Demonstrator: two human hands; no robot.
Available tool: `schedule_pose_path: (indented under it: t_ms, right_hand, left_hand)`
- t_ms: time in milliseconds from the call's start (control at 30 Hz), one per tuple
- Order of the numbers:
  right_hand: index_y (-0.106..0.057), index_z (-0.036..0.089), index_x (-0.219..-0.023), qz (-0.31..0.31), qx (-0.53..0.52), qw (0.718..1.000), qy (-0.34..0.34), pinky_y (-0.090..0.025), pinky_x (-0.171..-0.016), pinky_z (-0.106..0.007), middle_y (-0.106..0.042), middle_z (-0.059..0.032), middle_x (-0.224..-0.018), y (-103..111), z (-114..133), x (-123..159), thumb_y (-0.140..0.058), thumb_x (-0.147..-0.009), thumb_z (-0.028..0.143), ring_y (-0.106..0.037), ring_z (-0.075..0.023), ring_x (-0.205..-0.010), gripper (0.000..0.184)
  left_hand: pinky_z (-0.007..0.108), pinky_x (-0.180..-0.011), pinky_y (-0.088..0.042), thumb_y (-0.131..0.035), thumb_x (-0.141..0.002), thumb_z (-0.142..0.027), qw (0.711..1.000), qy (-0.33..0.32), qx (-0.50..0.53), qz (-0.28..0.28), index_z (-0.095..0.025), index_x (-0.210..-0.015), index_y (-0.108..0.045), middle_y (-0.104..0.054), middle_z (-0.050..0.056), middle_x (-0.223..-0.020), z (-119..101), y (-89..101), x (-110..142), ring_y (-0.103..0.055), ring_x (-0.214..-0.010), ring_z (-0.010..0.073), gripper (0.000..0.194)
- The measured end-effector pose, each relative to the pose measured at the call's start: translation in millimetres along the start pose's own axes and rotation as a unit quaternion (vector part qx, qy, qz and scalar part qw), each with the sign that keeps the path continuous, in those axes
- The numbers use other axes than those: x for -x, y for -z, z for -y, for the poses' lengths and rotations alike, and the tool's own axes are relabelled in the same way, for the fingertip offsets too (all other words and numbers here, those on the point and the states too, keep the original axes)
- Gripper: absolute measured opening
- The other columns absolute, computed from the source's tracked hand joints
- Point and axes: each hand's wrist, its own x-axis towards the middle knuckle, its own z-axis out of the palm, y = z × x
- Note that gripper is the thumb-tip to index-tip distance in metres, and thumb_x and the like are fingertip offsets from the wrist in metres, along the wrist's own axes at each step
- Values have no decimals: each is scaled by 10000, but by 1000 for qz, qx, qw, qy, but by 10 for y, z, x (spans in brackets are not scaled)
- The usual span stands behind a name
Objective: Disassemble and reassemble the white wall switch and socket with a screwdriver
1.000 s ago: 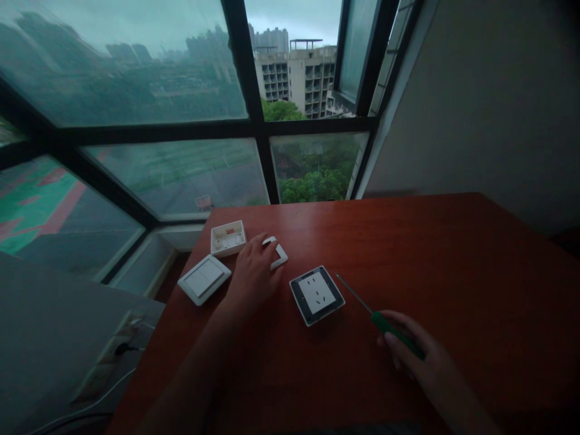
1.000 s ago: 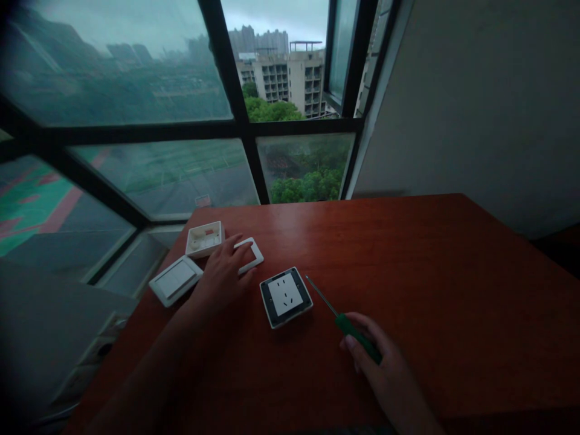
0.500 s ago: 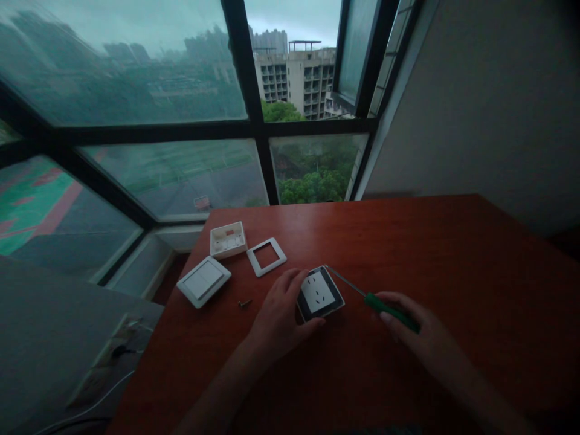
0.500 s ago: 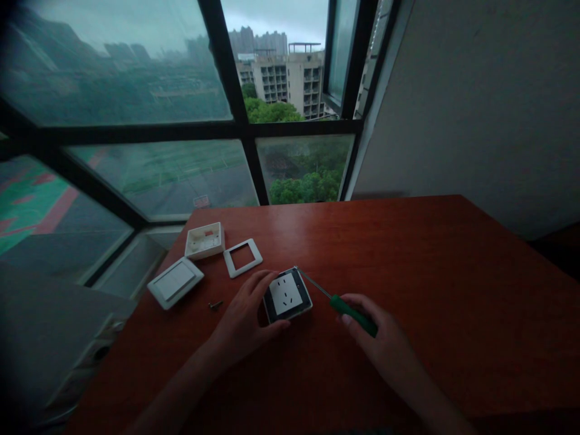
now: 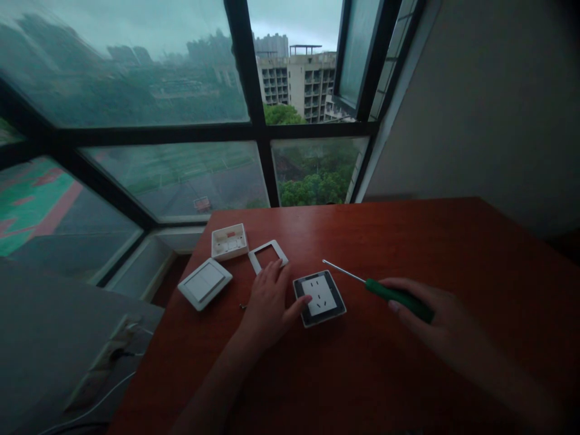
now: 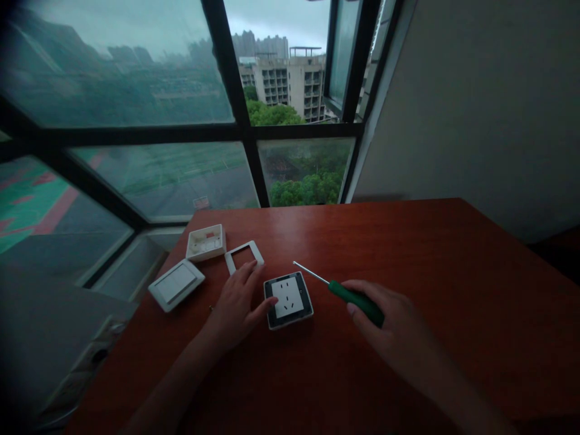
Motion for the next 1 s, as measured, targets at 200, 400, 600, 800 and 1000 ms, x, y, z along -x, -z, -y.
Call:
schedule_pose_path:
  t_ms: [200,400,600,800,1000]
  right_hand:
    - [-675,282,-1020,-5,43,999,22,-567,-763,-345,-737,-18,-1023,172,6,68,-540,-884,378,-697,-218,-909,214]
    - [-679,299,-968,25,79,994,67,-561,-696,-298,-745,-4,-973,316,91,71,-520,-897,376,-703,-196,-857,191]
    - [-664,278,-948,61,101,990,74,-535,-663,-282,-730,-10,-919,337,216,14,-480,-919,328,-687,-172,-781,193]
    - [-664,277,-890,98,104,987,71,-523,-630,-307,-718,-14,-861,372,265,-38,-471,-923,351,-671,-184,-723,209]
    - [-671,288,-897,74,106,989,77,-512,-626,-317,-718,-17,-846,337,290,-53,-456,-927,366,-670,-188,-706,231]
  left_hand:
    - [548,-1120,-308,-528,-902,-472,999,-36,-1,37,-185,-1380,-429,-434,134,-1447,-57,-36,37,-375,-1340,332,566]
    - [550,-1129,-289,-538,-902,-456,998,-43,22,43,-201,-1423,-376,-412,126,-1469,-54,-60,90,-351,-1358,324,602]
    - [566,-1129,-265,-644,-774,-612,997,-60,42,39,-196,-1429,-366,-413,147,-1462,-60,-82,111,-347,-1353,356,825]
    - [592,-1139,-213,-683,-660,-713,995,-69,47,59,-194,-1452,-322,-386,167,-1486,-75,-106,104,-324,-1373,377,1014]
    - [600,-1137,-209,-726,-640,-674,994,-67,50,65,-194,-1428,-358,-410,161,-1470,-85,-103,93,-345,-1363,377,993]
